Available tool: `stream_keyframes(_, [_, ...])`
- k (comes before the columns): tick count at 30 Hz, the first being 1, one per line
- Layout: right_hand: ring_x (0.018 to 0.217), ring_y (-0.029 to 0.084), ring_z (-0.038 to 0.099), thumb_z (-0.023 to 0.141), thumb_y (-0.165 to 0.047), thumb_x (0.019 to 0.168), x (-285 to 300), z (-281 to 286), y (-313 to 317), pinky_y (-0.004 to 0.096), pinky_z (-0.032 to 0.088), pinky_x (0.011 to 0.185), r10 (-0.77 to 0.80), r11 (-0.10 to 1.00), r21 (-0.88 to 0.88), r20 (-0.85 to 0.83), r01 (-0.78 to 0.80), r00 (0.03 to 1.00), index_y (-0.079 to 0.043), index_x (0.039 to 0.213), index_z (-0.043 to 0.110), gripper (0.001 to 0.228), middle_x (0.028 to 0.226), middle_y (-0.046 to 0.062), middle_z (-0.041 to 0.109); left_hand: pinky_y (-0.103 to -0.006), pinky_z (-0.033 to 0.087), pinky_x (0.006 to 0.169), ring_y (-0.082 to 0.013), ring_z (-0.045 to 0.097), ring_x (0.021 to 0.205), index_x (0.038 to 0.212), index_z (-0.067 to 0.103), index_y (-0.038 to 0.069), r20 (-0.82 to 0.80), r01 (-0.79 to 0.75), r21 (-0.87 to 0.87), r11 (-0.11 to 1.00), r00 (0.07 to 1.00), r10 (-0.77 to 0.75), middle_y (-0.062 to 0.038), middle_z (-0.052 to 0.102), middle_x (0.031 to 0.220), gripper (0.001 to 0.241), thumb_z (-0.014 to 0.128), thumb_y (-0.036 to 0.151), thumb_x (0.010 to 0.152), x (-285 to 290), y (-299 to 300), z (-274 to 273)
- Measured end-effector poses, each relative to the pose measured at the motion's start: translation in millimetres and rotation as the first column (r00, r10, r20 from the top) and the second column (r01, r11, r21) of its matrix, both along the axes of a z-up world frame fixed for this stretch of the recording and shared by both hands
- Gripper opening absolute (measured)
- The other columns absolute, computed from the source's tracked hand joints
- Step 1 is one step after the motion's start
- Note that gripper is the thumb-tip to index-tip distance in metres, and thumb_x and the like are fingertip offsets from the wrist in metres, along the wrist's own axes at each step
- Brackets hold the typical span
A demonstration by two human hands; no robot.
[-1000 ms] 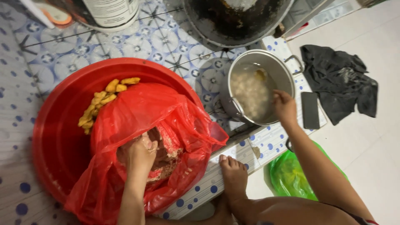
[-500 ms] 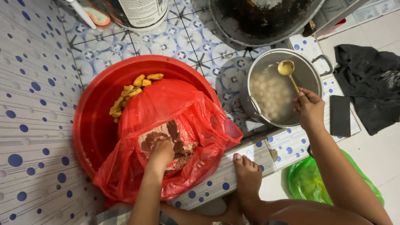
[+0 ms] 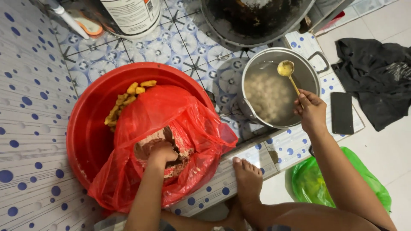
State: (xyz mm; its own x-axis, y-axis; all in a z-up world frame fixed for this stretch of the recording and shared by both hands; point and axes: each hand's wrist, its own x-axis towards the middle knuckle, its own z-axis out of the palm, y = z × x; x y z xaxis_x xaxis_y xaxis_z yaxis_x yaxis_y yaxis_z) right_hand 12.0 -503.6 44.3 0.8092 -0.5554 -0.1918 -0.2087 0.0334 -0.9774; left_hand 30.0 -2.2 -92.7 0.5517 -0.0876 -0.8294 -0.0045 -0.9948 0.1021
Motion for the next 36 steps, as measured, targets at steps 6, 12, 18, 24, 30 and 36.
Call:
stream_keyframes(6, [0.048,0.002,0.042,0.056,-0.010,0.106,-5,1,-3,0.022,0.054,0.049,-0.051,0.999,0.004,0.007,0.051,0.999,0.001,0.127,0.064,0.024,0.073,0.005,0.058,-0.0564,0.041,0.114,-0.0371,0.049,0.144,0.137,0.063,-0.001,-0.145,0.198,0.057,0.979,0.972,-0.188,-0.021,0.060,0.146,0.068,0.069,0.032,0.078,11,13,-63])
stream_keyframes(12, [0.047,0.004,0.042,0.057,-0.009,0.107,-5,-5,-13,0.024,0.055,0.050,-0.047,0.998,0.037,0.017,0.047,0.999,0.001,0.128,0.064,0.025,0.074,0.007,0.059,-0.0528,0.036,0.120,-0.0369,0.041,0.148,0.147,0.049,-0.006,-0.254,0.248,0.033,0.968,0.939,-0.232,-0.023,0.049,0.155,0.076,0.063,0.032,0.082,4,15,-83])
stream_keyframes(18, [0.048,0.004,0.041,0.057,-0.008,0.107,-4,-1,-9,0.026,0.054,0.050,-0.034,0.999,0.038,0.020,0.033,0.999,0.004,0.127,0.063,0.024,0.075,0.008,0.059,-0.0490,0.038,0.120,-0.0318,0.044,0.147,0.147,0.053,0.003,-0.266,0.372,0.016,0.928,0.896,-0.354,-0.018,0.052,0.154,0.078,0.061,0.043,0.080,-1,25,-80])
stream_keyframes(24, [0.049,0.004,0.042,0.055,-0.010,0.108,-5,-1,-11,0.024,0.056,0.051,0.018,0.999,0.051,0.011,-0.019,1.000,0.002,0.131,0.060,0.027,0.077,0.007,0.058,-0.0491,0.041,0.118,-0.0339,0.054,0.140,0.136,0.063,0.004,-0.128,0.205,-0.004,0.979,0.971,-0.204,-0.021,0.064,0.140,0.059,0.066,0.031,0.084,26,-24,225])
stream_keyframes(30, [0.048,0.003,0.040,0.056,-0.009,0.108,-3,7,8,0.024,0.054,0.050,0.031,0.999,0.023,0.032,-0.032,0.999,0.004,0.129,0.062,0.026,0.076,0.007,0.059,-0.0537,0.052,0.104,-0.0444,0.065,0.122,0.148,0.047,0.017,0.229,-0.049,-0.324,0.945,0.965,0.129,-0.026,0.067,0.129,0.081,0.078,0.034,0.076,-30,36,143])
stream_keyframes(36, [0.053,0.004,0.040,0.055,-0.009,0.107,-4,33,37,0.018,0.039,0.051,0.099,0.976,0.193,0.002,-0.097,0.995,-0.001,0.123,0.064,0.021,0.082,0.003,0.060,-0.0246,0.060,0.047,-0.0209,0.070,0.062,0.141,0.050,-0.012,-0.247,-0.366,-0.927,0.082,0.759,0.602,-0.027,0.077,0.095,0.080,0.078,-0.002,0.067,-61,56,175])
